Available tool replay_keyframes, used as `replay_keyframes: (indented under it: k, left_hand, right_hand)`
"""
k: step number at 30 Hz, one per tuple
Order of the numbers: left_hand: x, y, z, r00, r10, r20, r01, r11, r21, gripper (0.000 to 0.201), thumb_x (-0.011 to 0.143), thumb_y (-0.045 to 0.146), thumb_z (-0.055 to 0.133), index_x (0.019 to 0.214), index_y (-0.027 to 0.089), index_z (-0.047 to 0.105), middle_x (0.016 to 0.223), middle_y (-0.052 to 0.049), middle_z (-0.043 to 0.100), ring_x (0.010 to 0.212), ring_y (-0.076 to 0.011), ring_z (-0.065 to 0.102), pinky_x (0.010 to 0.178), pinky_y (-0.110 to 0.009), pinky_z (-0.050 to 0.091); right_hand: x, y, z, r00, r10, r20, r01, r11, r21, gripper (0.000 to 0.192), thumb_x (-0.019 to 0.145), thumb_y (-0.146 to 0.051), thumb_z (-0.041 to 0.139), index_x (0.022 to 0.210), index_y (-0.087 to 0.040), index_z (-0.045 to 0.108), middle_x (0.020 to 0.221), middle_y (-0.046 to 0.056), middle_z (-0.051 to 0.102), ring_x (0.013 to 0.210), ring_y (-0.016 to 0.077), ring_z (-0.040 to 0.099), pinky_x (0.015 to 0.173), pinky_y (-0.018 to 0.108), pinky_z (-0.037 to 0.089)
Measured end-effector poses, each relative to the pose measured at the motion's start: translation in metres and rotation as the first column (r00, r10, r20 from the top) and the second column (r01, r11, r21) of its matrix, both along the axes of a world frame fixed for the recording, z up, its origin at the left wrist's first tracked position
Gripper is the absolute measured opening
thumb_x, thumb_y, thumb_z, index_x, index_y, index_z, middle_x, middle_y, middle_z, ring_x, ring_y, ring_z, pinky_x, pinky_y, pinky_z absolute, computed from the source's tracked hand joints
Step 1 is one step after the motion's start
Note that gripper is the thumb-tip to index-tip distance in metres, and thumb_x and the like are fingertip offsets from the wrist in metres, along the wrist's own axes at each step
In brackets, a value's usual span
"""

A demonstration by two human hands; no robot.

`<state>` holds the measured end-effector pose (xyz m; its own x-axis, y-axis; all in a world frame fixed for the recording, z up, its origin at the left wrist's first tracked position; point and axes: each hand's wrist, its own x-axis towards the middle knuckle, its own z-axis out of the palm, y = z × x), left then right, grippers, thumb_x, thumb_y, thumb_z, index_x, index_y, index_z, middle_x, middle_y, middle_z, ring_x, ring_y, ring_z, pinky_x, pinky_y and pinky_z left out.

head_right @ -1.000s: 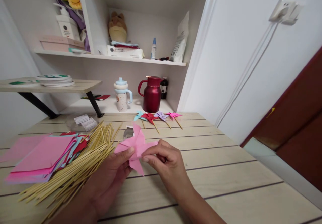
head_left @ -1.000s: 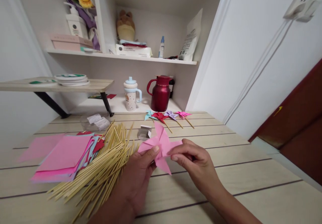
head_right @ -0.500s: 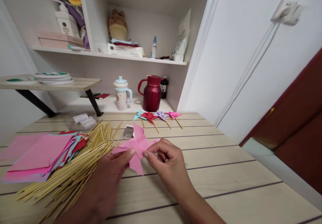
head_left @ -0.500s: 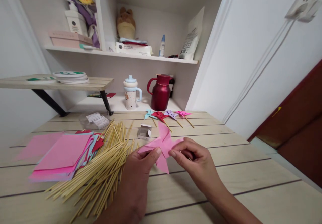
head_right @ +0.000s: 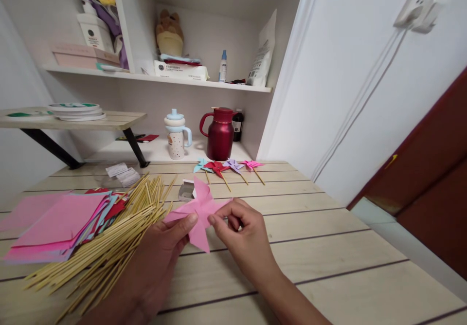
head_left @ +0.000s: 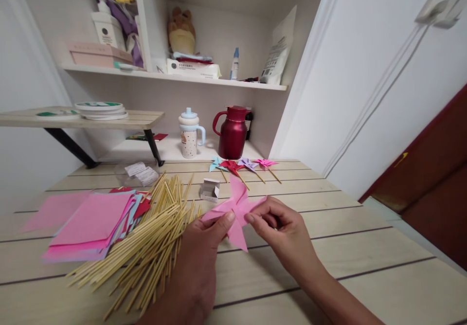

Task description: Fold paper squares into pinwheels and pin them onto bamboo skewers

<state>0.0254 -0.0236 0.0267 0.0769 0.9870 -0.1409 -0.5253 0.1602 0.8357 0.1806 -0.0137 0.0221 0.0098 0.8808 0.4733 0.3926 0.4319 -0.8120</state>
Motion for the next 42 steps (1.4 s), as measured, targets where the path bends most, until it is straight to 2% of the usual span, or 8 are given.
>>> replay_keyframes:
  k: [18, 22, 24, 26, 29, 32, 35, 42]
  left_hand:
    - [-0.002, 0.003, -0.008, 0.988, 0.054, -0.141, -0.048, 0.998, 0.048, 0.027, 0.074, 0.037, 0.076, 0.089, 0.014, 0.079, 0.078, -0.007, 0.074, 0.072, -0.0186, 0.063, 0.075, -0.031, 0.047]
    - [-0.005, 0.006, -0.004, 0.969, 0.108, -0.222, -0.105, 0.994, 0.026, 0.026, 0.069, 0.038, 0.078, 0.082, 0.015, 0.079, 0.073, -0.004, 0.073, 0.071, -0.0191, 0.063, 0.072, -0.030, 0.048]
    - [-0.006, 0.007, 0.000, 0.952, 0.148, -0.267, -0.143, 0.989, 0.038, 0.025, 0.068, 0.037, 0.078, 0.083, 0.017, 0.079, 0.071, -0.002, 0.073, 0.072, -0.0192, 0.065, 0.071, -0.028, 0.048]
    - [-0.007, 0.009, 0.002, 0.928, 0.187, -0.321, -0.175, 0.982, 0.068, 0.021, 0.067, 0.033, 0.077, 0.081, 0.018, 0.078, 0.070, -0.001, 0.073, 0.072, -0.0185, 0.065, 0.067, -0.026, 0.047]
    - [-0.006, 0.010, 0.002, 0.880, 0.203, -0.430, -0.172, 0.979, 0.109, 0.017, 0.067, 0.030, 0.075, 0.079, 0.018, 0.078, 0.074, -0.001, 0.075, 0.071, -0.0184, 0.065, 0.065, -0.025, 0.046]
    - [-0.005, 0.010, -0.002, 0.842, 0.198, -0.503, -0.127, 0.977, 0.171, 0.019, 0.071, 0.032, 0.073, 0.084, 0.019, 0.078, 0.082, -0.003, 0.077, 0.078, -0.0207, 0.067, 0.070, -0.027, 0.048]
    - [-0.005, 0.010, -0.007, 0.804, 0.207, -0.558, -0.075, 0.966, 0.249, 0.020, 0.075, 0.034, 0.071, 0.088, 0.021, 0.078, 0.087, -0.003, 0.078, 0.084, -0.0217, 0.068, 0.076, -0.028, 0.048]
    - [-0.004, 0.005, -0.004, 0.748, 0.222, -0.625, -0.046, 0.957, 0.285, 0.017, 0.077, 0.034, 0.069, 0.086, 0.023, 0.078, 0.086, -0.002, 0.077, 0.083, -0.0212, 0.068, 0.077, -0.029, 0.048]
  right_hand:
    - [-0.002, 0.000, 0.000, 0.998, 0.031, 0.056, -0.034, 0.997, 0.066, 0.016, 0.082, -0.025, 0.071, 0.067, -0.021, 0.068, 0.062, -0.003, 0.046, 0.057, 0.0128, 0.039, 0.054, 0.027, 0.031]
    - [0.004, 0.003, -0.001, 1.000, -0.022, -0.016, 0.023, 0.997, 0.078, 0.012, 0.080, -0.034, 0.076, 0.085, -0.025, 0.071, 0.070, -0.003, 0.048, 0.060, 0.0132, 0.043, 0.059, 0.028, 0.038]
    - [0.010, 0.006, 0.000, 0.990, -0.075, -0.116, 0.085, 0.993, 0.083, 0.028, 0.080, -0.039, 0.075, 0.106, -0.029, 0.068, 0.081, -0.001, 0.051, 0.071, 0.0157, 0.050, 0.070, 0.030, 0.044]
    - [0.017, 0.010, 0.000, 0.976, -0.077, -0.205, 0.093, 0.993, 0.070, 0.044, 0.080, -0.044, 0.075, 0.121, -0.034, 0.063, 0.104, 0.003, 0.056, 0.094, 0.0212, 0.056, 0.088, 0.037, 0.045]
    - [0.023, 0.013, 0.001, 0.968, 0.015, -0.249, -0.018, 1.000, -0.013, 0.056, 0.075, -0.050, 0.077, 0.127, -0.038, 0.061, 0.143, 0.005, 0.044, 0.131, 0.0304, 0.043, 0.110, 0.049, 0.033]
    - [0.022, 0.011, 0.004, 0.969, 0.116, -0.220, -0.144, 0.983, -0.114, 0.062, 0.069, -0.048, 0.082, 0.127, -0.039, 0.062, 0.156, 0.002, 0.033, 0.143, 0.0320, 0.031, 0.116, 0.051, 0.025]
    - [0.014, 0.006, 0.008, 0.969, 0.158, -0.188, -0.193, 0.965, -0.180, 0.060, 0.062, -0.041, 0.088, 0.118, -0.035, 0.068, 0.156, 0.003, 0.035, 0.143, 0.0329, 0.031, 0.116, 0.051, 0.025]
    - [0.007, 0.004, 0.013, 0.949, 0.205, -0.238, -0.253, 0.948, -0.194, 0.010, 0.071, -0.029, 0.082, 0.080, -0.026, 0.079, 0.131, 0.006, 0.058, 0.129, 0.0288, 0.048, 0.107, 0.043, 0.037]
